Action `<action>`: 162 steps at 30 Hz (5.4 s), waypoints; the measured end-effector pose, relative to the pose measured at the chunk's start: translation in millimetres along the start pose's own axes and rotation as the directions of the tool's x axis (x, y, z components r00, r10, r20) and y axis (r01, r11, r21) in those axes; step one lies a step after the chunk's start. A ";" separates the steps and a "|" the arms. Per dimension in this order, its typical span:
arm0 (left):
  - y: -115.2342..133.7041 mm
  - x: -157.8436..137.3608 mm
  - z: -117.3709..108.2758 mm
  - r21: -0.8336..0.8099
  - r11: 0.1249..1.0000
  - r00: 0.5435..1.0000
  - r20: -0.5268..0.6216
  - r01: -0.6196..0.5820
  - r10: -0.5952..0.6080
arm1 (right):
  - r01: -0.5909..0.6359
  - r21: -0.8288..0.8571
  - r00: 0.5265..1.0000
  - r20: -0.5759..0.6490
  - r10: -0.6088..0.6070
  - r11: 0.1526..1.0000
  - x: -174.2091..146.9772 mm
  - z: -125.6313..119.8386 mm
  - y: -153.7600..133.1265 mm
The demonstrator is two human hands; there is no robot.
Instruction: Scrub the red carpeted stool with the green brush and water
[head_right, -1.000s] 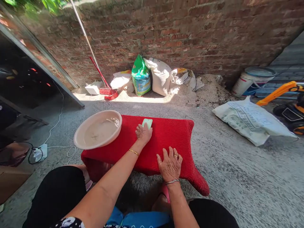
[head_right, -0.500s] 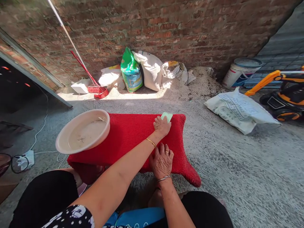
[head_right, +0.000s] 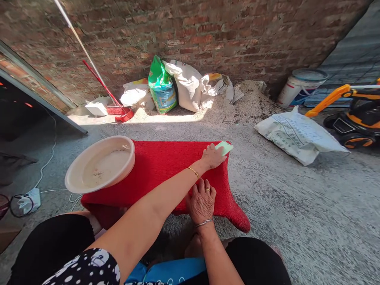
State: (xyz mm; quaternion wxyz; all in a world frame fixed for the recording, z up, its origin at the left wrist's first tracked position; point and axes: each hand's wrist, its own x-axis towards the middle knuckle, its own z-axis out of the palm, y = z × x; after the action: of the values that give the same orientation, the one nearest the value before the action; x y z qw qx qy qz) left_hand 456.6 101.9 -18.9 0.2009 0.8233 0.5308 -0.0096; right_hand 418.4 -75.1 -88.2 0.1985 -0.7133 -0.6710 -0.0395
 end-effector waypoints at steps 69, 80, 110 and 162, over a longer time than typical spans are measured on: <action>-211.1 -256.3 -28.8 -0.345 0.821 0.825 0.183 -0.455 0.534 | 0.047 0.731 0.772 0.405 -0.489 0.680 -21.1 -50.3 -38.4; -252.3 -270.0 -40.7 -0.516 0.806 0.950 -0.053 -0.290 0.308 | -0.223 0.663 0.828 0.515 -0.219 0.715 -25.0 -35.5 -57.1; -300.4 -262.7 9.7 0.018 0.999 0.986 -0.161 -0.049 0.051 | -0.276 -0.200 0.911 0.258 0.323 0.940 98.6 4.7 -150.4; -315.3 -233.9 19.0 0.240 0.964 0.957 -0.232 -0.117 0.174 | -0.565 -0.240 0.804 0.056 0.592 0.790 30.2 -38.8 28.7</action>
State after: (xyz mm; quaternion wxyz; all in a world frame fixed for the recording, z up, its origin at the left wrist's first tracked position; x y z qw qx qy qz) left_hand 81.5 4.1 -83.8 0.0384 0.8723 0.4849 0.0499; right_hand 457.4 -60.3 -49.5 0.0806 -0.9024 -0.4233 -0.0018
